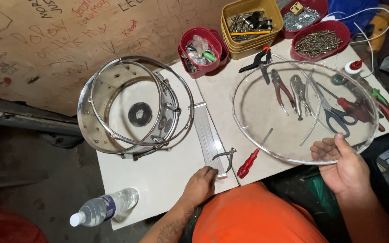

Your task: The person works on a clear drum head, using a red screwdriver to pry at the rim and a metal mesh strip to reinforce the edge. They manipulate the drum head and tools on a white table cluttered with various hardware items.

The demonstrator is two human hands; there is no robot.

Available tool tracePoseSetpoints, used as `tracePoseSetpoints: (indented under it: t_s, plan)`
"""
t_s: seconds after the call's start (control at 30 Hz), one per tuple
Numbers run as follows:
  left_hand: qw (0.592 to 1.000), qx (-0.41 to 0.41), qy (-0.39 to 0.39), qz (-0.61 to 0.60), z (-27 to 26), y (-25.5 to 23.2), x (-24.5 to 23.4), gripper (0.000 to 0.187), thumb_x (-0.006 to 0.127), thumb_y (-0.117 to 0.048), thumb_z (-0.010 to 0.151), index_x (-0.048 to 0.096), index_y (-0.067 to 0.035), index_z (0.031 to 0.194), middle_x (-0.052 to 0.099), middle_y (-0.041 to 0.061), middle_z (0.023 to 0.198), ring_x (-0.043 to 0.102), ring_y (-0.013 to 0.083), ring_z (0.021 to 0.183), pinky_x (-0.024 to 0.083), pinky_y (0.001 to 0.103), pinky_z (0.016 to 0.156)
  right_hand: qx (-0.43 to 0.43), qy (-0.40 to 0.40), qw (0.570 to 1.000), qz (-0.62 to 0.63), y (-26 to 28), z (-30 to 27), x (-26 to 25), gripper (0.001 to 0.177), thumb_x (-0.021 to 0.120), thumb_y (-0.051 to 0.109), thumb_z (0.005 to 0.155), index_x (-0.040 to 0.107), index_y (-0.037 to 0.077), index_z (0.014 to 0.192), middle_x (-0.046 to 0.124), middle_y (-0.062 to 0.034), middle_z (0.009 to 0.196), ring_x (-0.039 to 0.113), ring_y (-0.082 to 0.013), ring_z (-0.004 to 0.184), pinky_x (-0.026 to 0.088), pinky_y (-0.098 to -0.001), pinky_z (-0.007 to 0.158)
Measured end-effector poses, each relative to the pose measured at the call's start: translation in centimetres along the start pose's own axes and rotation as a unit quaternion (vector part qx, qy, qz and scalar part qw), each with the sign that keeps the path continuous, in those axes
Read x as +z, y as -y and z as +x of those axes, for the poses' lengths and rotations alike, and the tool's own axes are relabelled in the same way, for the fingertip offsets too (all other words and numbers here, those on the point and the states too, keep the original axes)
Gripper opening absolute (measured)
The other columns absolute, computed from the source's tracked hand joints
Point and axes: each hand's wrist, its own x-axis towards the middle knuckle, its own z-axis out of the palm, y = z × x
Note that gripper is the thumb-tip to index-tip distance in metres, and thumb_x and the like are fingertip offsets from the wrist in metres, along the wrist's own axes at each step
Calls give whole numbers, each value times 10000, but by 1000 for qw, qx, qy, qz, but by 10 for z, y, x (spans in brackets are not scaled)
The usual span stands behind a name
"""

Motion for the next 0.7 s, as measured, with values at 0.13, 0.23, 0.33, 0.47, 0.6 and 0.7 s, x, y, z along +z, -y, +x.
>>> tracePoseSetpoints:
  t_s: [0.13,0.23,0.33,0.47,0.6,0.7]
  plan:
    - [997,-65,27,-31,-2,5,3,547,644,-29,771,586,-10,1315,600,170,1196,667,396,941,592,484,817,2,7,1000,4,-1,1,-1,374,602,464,1148,676,120,1023,724,-108,984,725,-215,887,608,-315,787]
    - [993,-104,16,-51,0,6,5,571,651,-72,775,567,-9,1336,571,164,1191,654,397,980,585,483,835,2,3,1000,8,2,-4,5,372,636,444,1121,682,94,1003,727,-104,944,730,-222,878,601,-316,787]
    - [981,-177,24,-74,0,8,13,541,656,-119,779,610,-79,1316,571,120,1187,668,379,956,581,489,834,-17,25,1000,-1,3,-4,5,419,649,470,1087,620,57,1022,653,-155,961,690,-266,913,554,-339,763]
    - [978,-192,17,-85,0,12,17,467,659,-144,810,643,-73,1271,583,113,1154,677,364,952,589,487,851,-34,9,999,-11,15,-20,20,372,633,423,1100,665,64,1009,697,-148,922,708,-266,858,564,-363,742]
    - [986,-153,-5,-72,1,9,16,348,631,-101,819,659,-78,1165,633,108,1099,681,334,920,592,469,783,-55,29,998,-13,19,-26,20,351,643,414,1094,685,77,1004,723,-135,880,728,-256,786,596,-379,693]
    - [985,-152,1,-82,2,5,14,294,615,-92,839,659,-78,1130,681,109,1074,697,328,903,587,442,771,-79,57,995,-12,20,-27,17,352,643,400,1095,703,67,996,737,-159,870,731,-264,738,618,-378,674]
